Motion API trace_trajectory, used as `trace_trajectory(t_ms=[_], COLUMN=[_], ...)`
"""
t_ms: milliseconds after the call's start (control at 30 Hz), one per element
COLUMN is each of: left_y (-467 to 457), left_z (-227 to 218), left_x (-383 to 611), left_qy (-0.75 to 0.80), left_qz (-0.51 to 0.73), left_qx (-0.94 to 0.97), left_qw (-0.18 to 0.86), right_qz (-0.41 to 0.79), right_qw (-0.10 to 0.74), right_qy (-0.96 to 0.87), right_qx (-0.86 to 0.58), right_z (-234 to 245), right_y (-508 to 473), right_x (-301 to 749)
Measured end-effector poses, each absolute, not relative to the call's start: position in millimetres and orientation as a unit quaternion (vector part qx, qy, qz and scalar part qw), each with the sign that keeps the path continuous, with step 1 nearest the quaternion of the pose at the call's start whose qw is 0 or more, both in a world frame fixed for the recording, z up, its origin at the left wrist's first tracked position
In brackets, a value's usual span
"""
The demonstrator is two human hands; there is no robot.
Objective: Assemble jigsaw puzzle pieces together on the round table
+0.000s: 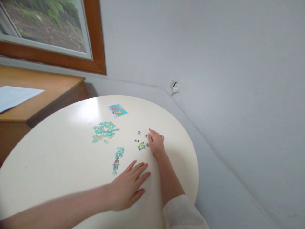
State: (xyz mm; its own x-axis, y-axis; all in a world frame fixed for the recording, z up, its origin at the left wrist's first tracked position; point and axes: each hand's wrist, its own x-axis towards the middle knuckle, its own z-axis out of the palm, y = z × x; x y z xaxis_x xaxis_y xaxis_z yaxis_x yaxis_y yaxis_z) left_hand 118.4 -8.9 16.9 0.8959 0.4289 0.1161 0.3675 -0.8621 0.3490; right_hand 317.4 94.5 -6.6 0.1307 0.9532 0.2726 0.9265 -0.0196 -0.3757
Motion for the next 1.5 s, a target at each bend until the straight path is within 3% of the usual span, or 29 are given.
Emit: trace_trajectory(t_ms=[467, 1067, 1300, 1500], left_y=[-9, -9, -9, -9], left_z=[16, 17, 18, 19], left_x=[119, 120, 119, 119], left_qy=[0.21, 0.21, 0.208, 0.211], left_qz=[0.093, 0.092, 0.091, 0.085], left_qx=[0.961, 0.961, 0.962, 0.962], left_qw=[0.154, 0.152, 0.15, 0.153], right_qz=[0.004, 0.021, 0.003, 0.036], right_qw=[0.197, 0.211, 0.29, 0.485], right_qy=[-0.651, -0.676, -0.653, -0.603], right_qx=[-0.733, -0.706, -0.7, -0.632], right_z=[-5, -6, -15, -14], right_y=[95, 94, 98, 102], right_x=[317, 315, 320, 330])
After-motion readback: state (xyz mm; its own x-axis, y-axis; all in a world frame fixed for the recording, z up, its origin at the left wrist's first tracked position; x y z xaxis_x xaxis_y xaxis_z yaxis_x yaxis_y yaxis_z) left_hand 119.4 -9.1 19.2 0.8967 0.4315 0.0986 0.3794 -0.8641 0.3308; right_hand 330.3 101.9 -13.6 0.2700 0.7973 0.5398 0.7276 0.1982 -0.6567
